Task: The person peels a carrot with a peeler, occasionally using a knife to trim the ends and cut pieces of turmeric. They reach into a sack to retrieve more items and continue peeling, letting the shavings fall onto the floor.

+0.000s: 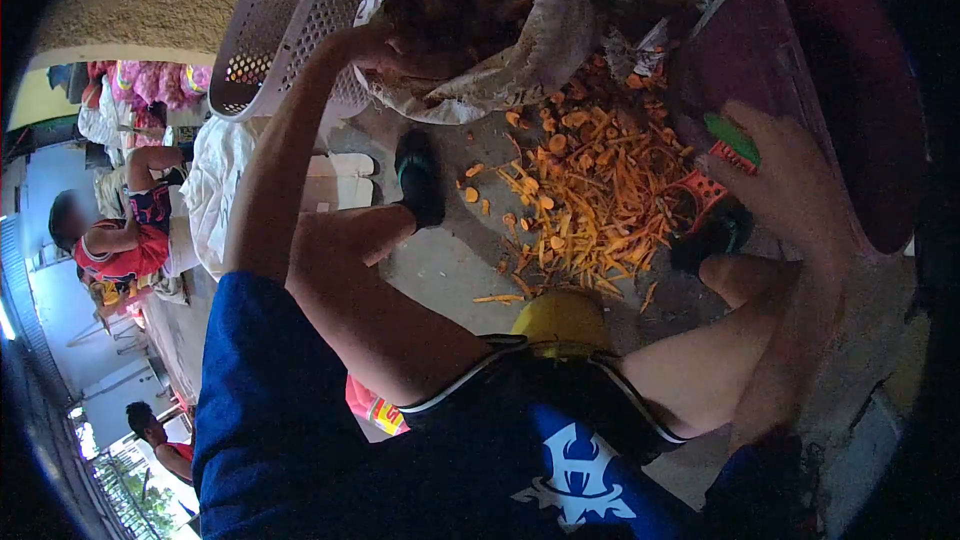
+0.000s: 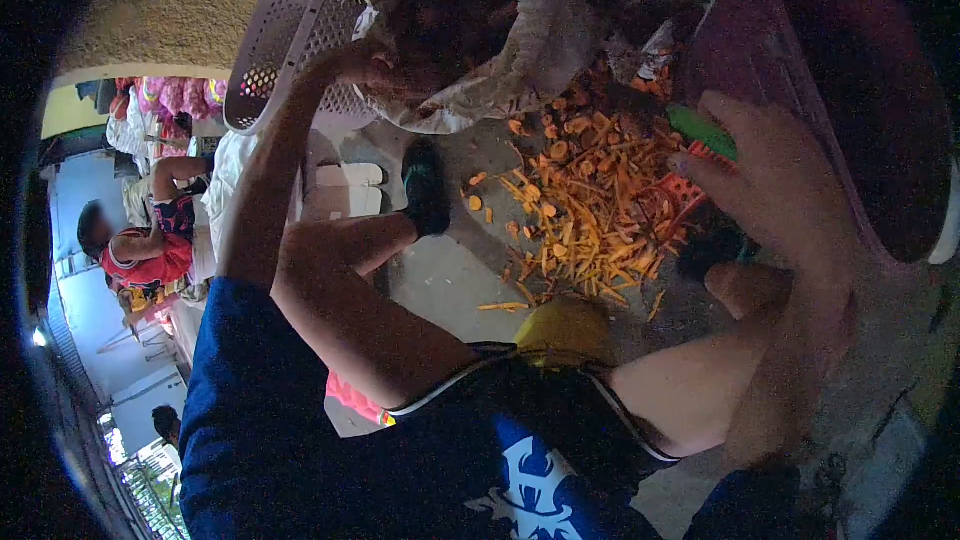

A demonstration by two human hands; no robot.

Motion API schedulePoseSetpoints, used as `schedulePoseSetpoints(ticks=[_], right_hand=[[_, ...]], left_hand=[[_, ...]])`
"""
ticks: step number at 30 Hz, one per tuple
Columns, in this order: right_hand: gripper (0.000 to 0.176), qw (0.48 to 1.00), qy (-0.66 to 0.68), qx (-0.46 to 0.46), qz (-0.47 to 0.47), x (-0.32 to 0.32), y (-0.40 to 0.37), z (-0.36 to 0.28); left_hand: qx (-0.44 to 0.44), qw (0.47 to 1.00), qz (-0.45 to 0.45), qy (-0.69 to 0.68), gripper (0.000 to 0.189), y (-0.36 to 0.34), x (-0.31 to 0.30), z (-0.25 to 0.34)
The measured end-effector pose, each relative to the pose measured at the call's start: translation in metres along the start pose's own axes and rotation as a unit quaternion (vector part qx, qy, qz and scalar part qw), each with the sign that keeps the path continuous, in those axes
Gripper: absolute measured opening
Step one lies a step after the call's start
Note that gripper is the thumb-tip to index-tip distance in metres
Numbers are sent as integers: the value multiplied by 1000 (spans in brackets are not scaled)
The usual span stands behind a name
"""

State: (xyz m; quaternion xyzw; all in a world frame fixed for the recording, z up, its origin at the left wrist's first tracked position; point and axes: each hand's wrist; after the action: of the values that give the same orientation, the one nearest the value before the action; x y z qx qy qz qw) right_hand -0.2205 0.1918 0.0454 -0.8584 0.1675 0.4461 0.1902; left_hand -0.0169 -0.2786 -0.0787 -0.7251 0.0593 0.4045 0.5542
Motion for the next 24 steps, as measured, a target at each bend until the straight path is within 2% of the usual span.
schedulePoseSetpoints(ticks=[1, 2, 3, 4, 6, 7, 8, 10, 11, 12, 14, 15, 16, 18, 22, 24], right_hand=[[39, 999, -4, -34, 6, 3, 2, 6], [38, 997, -9, -70, 12, 5, 4, 8], [38, 997, -10, -73, 19, 6, 5, 6], [38, 999, 4, -48, 8, 7, 5, 3], [38, 1000, 16, -27, 2, 13, 6, -6], [39, 997, 16, -56, 44, 19, 7, -9], [39, 993, 14, -83, 85, 25, 6, -12], [39, 990, 25, -103, 98, 33, 10, -19], [40, 986, 40, -122, 108, 36, 12, -21], [40, 986, 33, -117, 110, 38, 14, -22], [39, 990, 47, -111, 71, 43, 20, -23], [39, 991, 40, -106, 72, 47, 21, -22], [38, 988, 43, -120, 87, 51, 21, -20], [38, 985, 39, -132, 101, 52, 18, -20], [37, 983, 41, -144, 110, 60, 20, -16], [37, 982, 29, -153, 109, 61, 22, -14]], left_hand=[[-1, 1000, 5, 2, 57, -15, 2, 0], [75, 990, 38, -111, 54, -26, 7, -13], [150, 961, 72, -221, 51, -44, 8, -13], [149, 961, 79, -217, 51, -60, 13, -9], [163, 851, 145, -477, 56, -104, 24, 27], [206, 779, 123, -579, 59, -108, 36, 37], [210, 778, 126, -579, 59, -120, 38, 53], [270, 729, 86, -623, 57, -140, 39, 90], [243, 709, 115, -652, 56, -137, 51, 106], [251, 706, 113, -653, 56, -138, 53, 120], [349, 679, 79, -641, 57, -140, 56, 144], [320, 665, 132, -662, 55, -139, 61, 162], [327, 661, 126, -664, 55, -139, 63, 175], [291, 696, 201, -625, 50, -147, 60, 196], [322, 726, 231, -562, 47, -143, 67, 208], [272, 762, 250, -532, 46, -149, 66, 210]])
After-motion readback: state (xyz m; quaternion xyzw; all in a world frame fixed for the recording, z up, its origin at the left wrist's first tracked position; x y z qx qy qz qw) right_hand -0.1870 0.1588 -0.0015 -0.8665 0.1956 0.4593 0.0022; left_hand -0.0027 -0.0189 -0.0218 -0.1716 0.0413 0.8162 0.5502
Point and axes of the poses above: each hand's wrist, its own y-axis towards the middle knuckle, its own x-axis out of the palm, z = x × y, and after that the axes turned 12 degrees about y, right-handed
